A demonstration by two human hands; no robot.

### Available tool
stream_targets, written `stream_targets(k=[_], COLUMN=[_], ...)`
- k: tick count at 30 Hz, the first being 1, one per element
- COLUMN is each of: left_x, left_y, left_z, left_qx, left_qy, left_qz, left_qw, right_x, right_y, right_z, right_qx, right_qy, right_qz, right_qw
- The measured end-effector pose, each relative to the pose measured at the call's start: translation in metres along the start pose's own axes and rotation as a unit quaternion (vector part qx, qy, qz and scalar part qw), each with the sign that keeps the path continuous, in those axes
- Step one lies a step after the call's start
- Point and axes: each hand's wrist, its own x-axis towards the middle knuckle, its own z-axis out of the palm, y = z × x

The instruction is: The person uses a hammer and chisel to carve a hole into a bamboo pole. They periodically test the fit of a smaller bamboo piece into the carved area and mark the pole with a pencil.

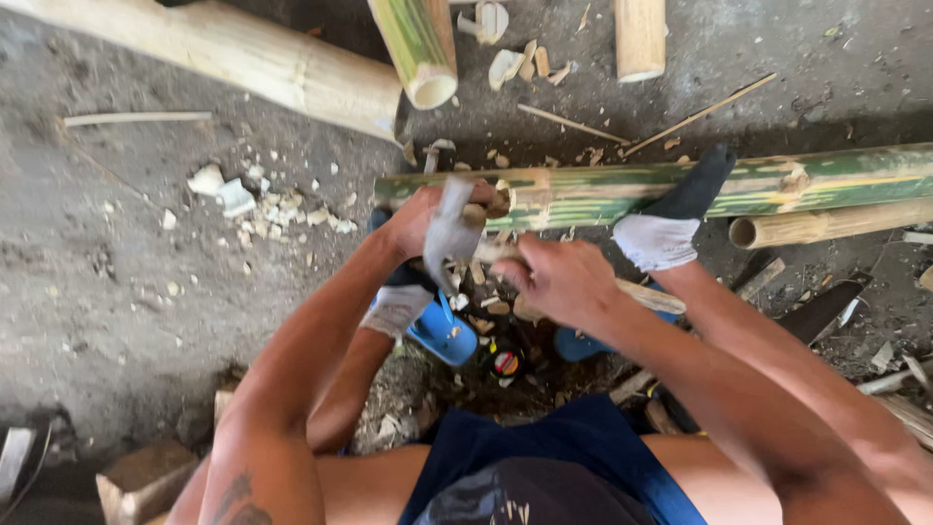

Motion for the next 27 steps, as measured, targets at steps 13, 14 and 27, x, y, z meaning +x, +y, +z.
stream_targets(k=[13, 14, 27], left_x=[0.015, 0.019, 0.081], left_y=[0.026, 0.036, 0.045], left_z=[0.042, 0.056, 0.124], left_qx=[0.05, 0.112, 0.112], left_qy=[-0.045, -0.046, -0.14], left_qz=[0.041, 0.106, -0.039], left_qw=[0.997, 0.987, 0.983], right_x=[-0.067, -0.073, -0.144], right_y=[0.068, 0.076, 0.115], right_z=[-0.009, -0.002, 0.053], right_qx=[0.152, 0.169, 0.22], right_qy=[0.254, 0.249, 0.221], right_qz=[0.023, 0.049, 0.171], right_qw=[0.955, 0.952, 0.935])
